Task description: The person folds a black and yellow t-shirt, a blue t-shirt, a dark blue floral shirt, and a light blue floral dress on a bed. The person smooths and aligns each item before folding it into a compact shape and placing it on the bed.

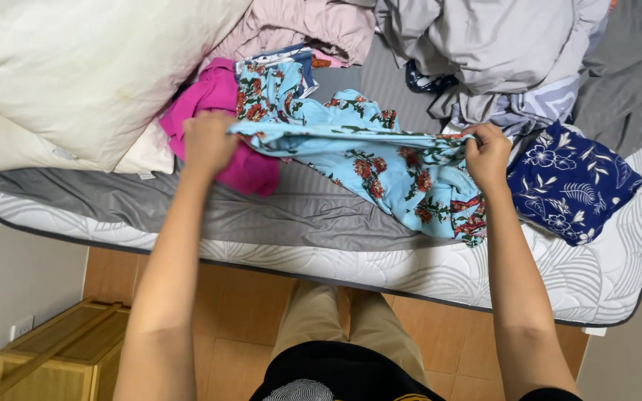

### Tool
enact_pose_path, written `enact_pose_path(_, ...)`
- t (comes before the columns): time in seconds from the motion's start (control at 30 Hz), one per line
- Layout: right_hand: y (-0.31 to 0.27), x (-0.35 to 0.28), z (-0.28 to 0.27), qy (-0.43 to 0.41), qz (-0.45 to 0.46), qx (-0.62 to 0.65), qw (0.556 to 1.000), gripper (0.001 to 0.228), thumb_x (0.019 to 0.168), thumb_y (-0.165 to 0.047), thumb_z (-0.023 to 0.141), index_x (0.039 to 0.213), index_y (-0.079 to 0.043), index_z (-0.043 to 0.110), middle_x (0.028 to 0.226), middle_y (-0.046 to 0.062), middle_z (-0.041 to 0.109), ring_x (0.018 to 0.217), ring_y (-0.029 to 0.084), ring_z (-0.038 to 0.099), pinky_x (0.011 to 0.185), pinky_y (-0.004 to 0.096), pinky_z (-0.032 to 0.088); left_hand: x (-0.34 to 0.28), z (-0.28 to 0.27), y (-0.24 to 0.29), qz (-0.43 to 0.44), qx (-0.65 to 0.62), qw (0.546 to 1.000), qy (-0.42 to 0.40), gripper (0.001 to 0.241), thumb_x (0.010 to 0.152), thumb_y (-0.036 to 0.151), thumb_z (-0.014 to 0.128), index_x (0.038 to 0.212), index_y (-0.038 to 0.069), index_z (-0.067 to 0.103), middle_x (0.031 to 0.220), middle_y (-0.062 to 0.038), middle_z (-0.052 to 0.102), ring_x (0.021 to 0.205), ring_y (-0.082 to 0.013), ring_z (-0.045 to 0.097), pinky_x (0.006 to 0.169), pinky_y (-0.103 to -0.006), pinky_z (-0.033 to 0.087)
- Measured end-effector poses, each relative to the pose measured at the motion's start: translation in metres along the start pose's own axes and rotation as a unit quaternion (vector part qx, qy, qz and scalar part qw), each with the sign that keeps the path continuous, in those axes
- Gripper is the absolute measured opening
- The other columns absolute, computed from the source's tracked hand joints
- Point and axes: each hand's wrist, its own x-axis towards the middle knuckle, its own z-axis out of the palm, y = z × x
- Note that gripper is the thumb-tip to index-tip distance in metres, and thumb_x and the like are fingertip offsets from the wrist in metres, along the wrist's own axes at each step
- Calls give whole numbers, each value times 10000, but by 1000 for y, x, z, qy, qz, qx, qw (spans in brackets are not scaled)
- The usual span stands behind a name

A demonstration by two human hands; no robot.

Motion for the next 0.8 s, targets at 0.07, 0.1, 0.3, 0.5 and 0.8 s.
enact_pose_path(0.07,6,-2,-5,65,-46,-48,996,168,920,70,615,1011,12,744,949,145,711,792,153,630,725,307,510,-3,-25,-15,41,-119,983,133,225,804,116,709,1004,106,810,944,-118,725,917,-344,620,777,-487,448)
enact_pose_path(0.1,21,-2,-4,67,-44,-49,996,168,920,70,615,1011,12,744,949,145,711,792,153,630,725,307,510,-2,-20,-22,43,-119,983,133,225,804,116,709,1004,106,810,944,-118,725,917,-344,620,777,-487,448)
enact_pose_path(0.3,39,14,-11,71,156,213,962,170,990,21,620,1083,-7,760,940,66,718,779,84,603,704,243,481,3,-4,-37,-154,-662,728,89,126,987,79,598,1019,55,717,921,-8,689,784,-83,582,705,-249,459)
enact_pose_path(0.5,50,18,-25,70,262,368,890,133,915,25,716,1047,15,738,922,55,745,760,101,678,705,230,542,4,-7,-26,-203,-736,639,92,159,956,108,582,987,63,732,875,-3,717,760,-84,643,704,-239,505)
enact_pose_path(0.8,38,17,-8,30,381,438,814,142,933,-153,725,963,-14,732,882,55,722,720,167,666,678,323,549,22,10,-14,-342,-655,666,105,153,909,150,662,891,13,727,758,-26,665,644,-124,590,594,-299,455)
